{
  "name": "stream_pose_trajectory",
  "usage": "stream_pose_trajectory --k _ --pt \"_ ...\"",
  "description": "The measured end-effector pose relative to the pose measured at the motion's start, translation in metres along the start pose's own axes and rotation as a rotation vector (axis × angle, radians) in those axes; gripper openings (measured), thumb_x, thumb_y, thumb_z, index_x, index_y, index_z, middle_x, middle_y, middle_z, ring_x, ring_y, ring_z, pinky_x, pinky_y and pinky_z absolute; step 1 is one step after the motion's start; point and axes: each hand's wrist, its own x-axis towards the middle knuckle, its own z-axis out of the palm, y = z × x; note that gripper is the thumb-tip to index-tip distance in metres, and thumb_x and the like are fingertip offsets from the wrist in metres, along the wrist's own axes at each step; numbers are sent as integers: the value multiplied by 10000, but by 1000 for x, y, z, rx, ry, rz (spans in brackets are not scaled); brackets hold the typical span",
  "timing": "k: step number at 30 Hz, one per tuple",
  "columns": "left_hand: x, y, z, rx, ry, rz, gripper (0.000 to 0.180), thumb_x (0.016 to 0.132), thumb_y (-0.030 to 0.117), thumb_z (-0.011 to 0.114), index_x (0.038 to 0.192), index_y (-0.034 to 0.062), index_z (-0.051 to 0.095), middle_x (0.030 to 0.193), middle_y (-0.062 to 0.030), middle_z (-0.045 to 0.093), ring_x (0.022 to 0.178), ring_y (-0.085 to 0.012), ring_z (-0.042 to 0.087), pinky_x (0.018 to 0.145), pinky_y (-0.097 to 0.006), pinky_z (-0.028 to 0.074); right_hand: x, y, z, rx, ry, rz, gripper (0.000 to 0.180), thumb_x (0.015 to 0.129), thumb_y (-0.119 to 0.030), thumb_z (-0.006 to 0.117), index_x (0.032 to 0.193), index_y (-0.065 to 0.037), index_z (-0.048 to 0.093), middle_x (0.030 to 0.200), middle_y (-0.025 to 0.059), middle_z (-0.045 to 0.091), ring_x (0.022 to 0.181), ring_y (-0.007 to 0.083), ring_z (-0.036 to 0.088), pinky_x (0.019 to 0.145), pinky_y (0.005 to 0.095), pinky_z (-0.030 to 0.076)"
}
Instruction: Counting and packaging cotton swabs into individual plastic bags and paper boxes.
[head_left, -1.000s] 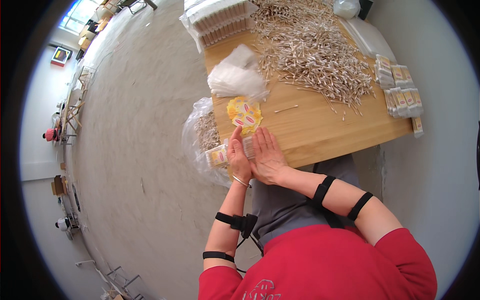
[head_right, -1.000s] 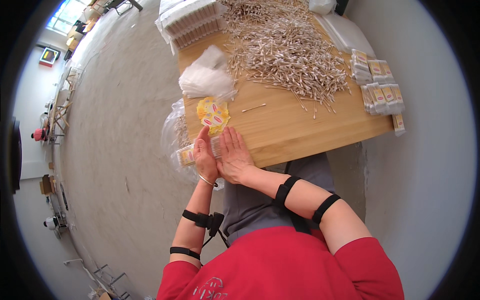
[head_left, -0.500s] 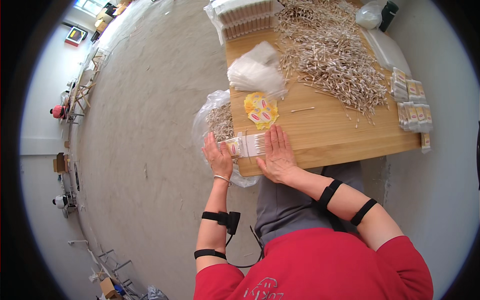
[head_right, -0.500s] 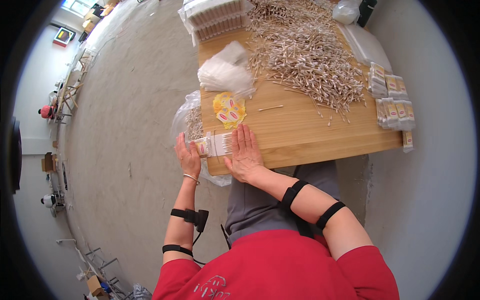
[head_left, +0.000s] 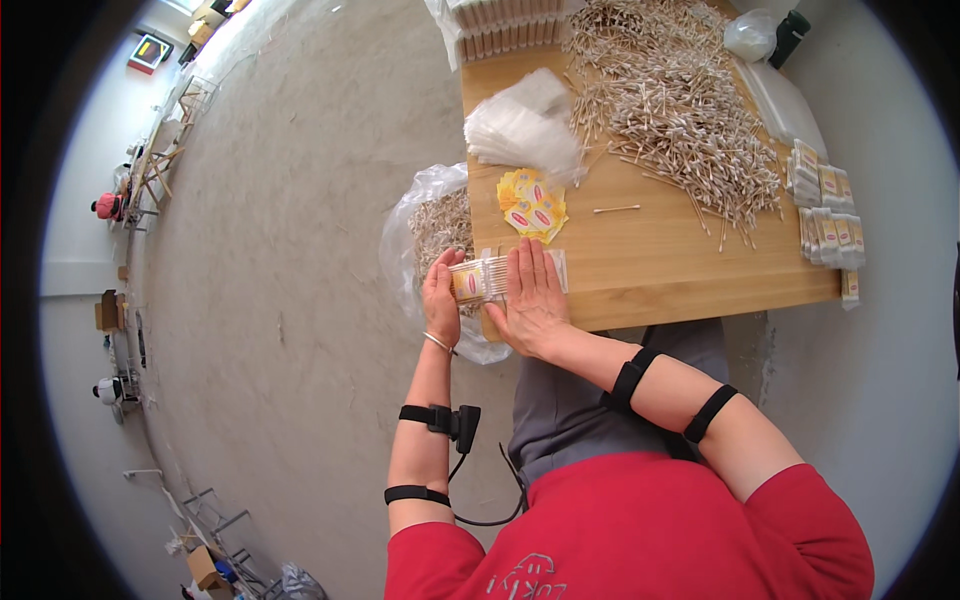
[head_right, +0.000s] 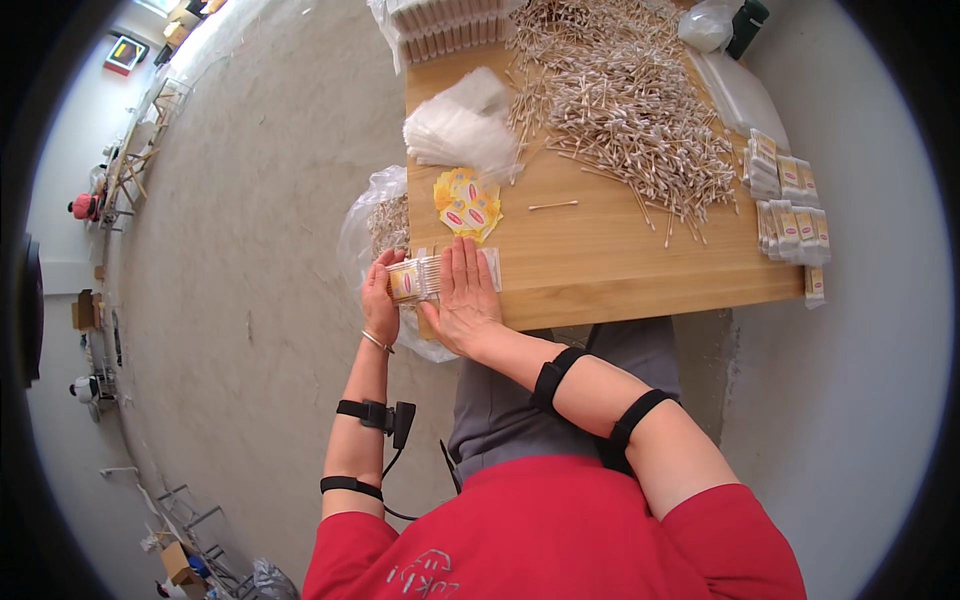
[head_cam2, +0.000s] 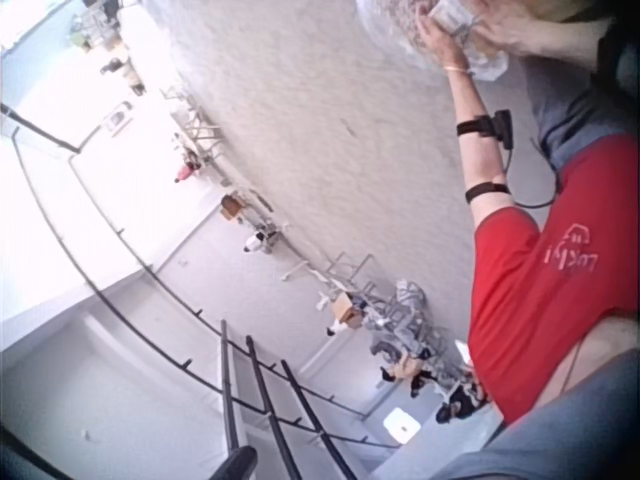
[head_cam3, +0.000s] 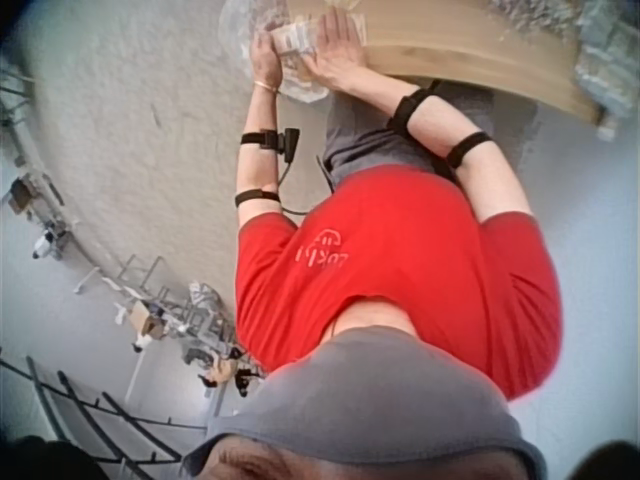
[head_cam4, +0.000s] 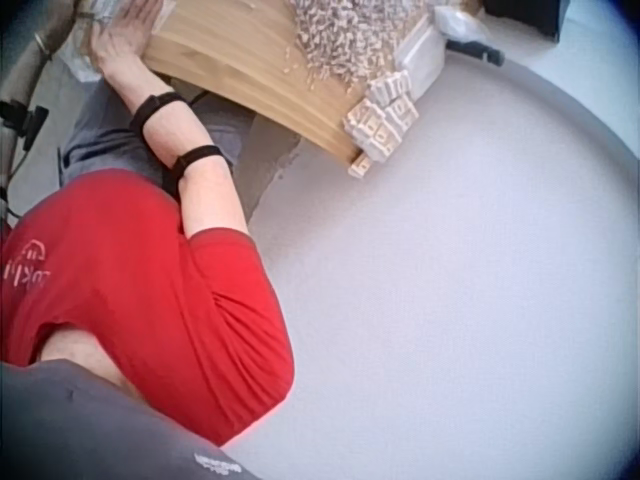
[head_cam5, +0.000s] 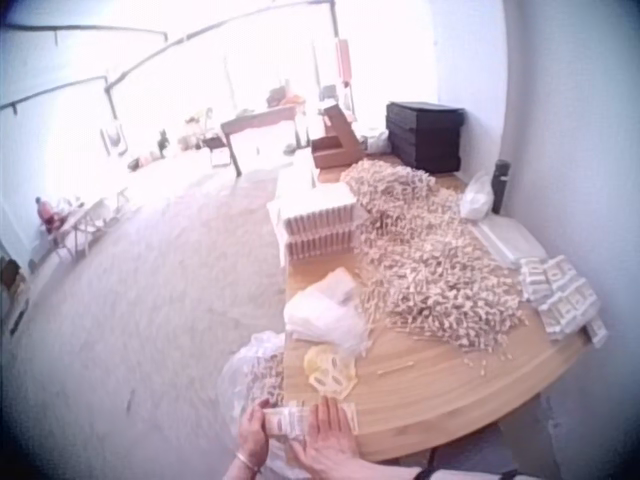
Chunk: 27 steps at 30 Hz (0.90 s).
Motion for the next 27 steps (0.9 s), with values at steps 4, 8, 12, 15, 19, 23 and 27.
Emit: stream_pose_trajectory --k 4,8,12,15,19,23,27 --pt "-3 0 4 -48 38 8 403 1019 249 358 1287 -32 465 1242 -153 561 1134 -197 532 976 -306 426 -2 -1 1 3 -9 -4 922 857 -481 521 1418 119 101 1500 295 50 1416 411 5 1152 474 25" --pt "-4 -2 2 -45 49 15 384 1018 235 356 1271 -27 477 1234 -156 564 1121 -197 540 968 -309 434 -4 -6 3 12 -24 -10 936 853 -483 532 1422 115 91 1503 293 42 1418 409 -3 1151 470 19" --pt "-5 -2 3 -81 47 23 367 1018 218 351 1259 -25 483 1226 -153 568 1119 -198 542 967 -310 438 -4 -9 7 4 -25 -12 945 848 -487 537 1423 112 86 1504 293 36 1419 406 -8 1151 470 17" --pt "-4 -2 7 -93 50 15 364 1018 212 349 1255 -29 483 1229 -155 565 1124 -199 540 971 -313 438 -1 -9 11 44 -6 -7 951 845 -489 540 1423 112 84 1503 293 38 1419 407 -7 1150 473 18" --pt "-4 0 8 -115 48 25 359 1017 205 351 1255 -30 481 1233 -156 562 1130 -198 537 973 -315 439 2 -15 12 40 4 -35 950 846 -490 535 1425 108 78 1502 295 42 1420 408 -4 1149 479 20" --pt "-5 3 0 -144 41 -15 406 1020 256 337 1288 -21 463 1267 -153 543 1164 -207 516 995 -330 420 6 -14 6 228 -72 -15 841 886 -425 498 1432 86 113 1508 274 77 1423 396 29 1150 472 46" --pt "0 15 7 -226 20 -81 454 1020 298 321 1331 -11 439 1298 -147 524 1207 -222 485 1036 -344 376 25 8 4 652 199 -18 697 915 -349 459 1407 80 212 1504 261 143 1417 381 107 1150 439 105"
